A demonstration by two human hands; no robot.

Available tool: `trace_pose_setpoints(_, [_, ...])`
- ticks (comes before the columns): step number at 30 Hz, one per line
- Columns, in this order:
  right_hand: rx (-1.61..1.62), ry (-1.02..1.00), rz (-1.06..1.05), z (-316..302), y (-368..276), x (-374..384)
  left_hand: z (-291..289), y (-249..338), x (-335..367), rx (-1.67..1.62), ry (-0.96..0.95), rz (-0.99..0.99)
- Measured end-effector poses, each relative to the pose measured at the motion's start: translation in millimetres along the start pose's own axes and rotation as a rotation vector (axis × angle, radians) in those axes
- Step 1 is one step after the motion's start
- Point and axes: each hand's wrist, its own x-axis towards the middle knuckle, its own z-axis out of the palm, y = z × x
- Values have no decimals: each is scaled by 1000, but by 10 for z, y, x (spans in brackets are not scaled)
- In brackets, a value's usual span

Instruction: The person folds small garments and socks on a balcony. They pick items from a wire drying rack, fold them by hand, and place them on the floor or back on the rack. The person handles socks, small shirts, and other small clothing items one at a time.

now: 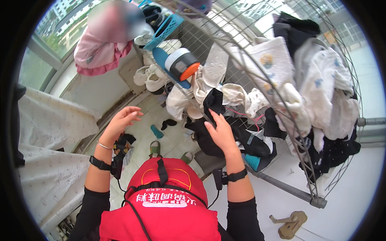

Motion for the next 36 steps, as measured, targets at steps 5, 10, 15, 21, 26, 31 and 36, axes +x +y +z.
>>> trace_pose_setpoints(5, [454,136,-30,-207,-187,-395,568,444,69,-20,-279,113])
trace_pose_setpoints(10, [804,63,5,-286,-394,-730,1376,685,79,76,-598,307])
trace_pose_setpoints(15, [662,60,-66,-224,-443,-964,2022,662,36,-146,-749,204])
trace_pose_setpoints(21, [717,280,13,-286,-353,-1236,2071,727,132,-164,-689,17])
trace_pose_setpoints(26, [1196,569,-39,-361,-281,-1341,2036,677,103,13,-765,-178])
trace_pose_setpoints(31, [1436,763,-69,-395,-180,-1396,1948,546,113,1,-725,-133])
trace_pose_setpoints(36, [1482,883,37,-366,-80,-1419,1856,502,112,191,-646,-158])
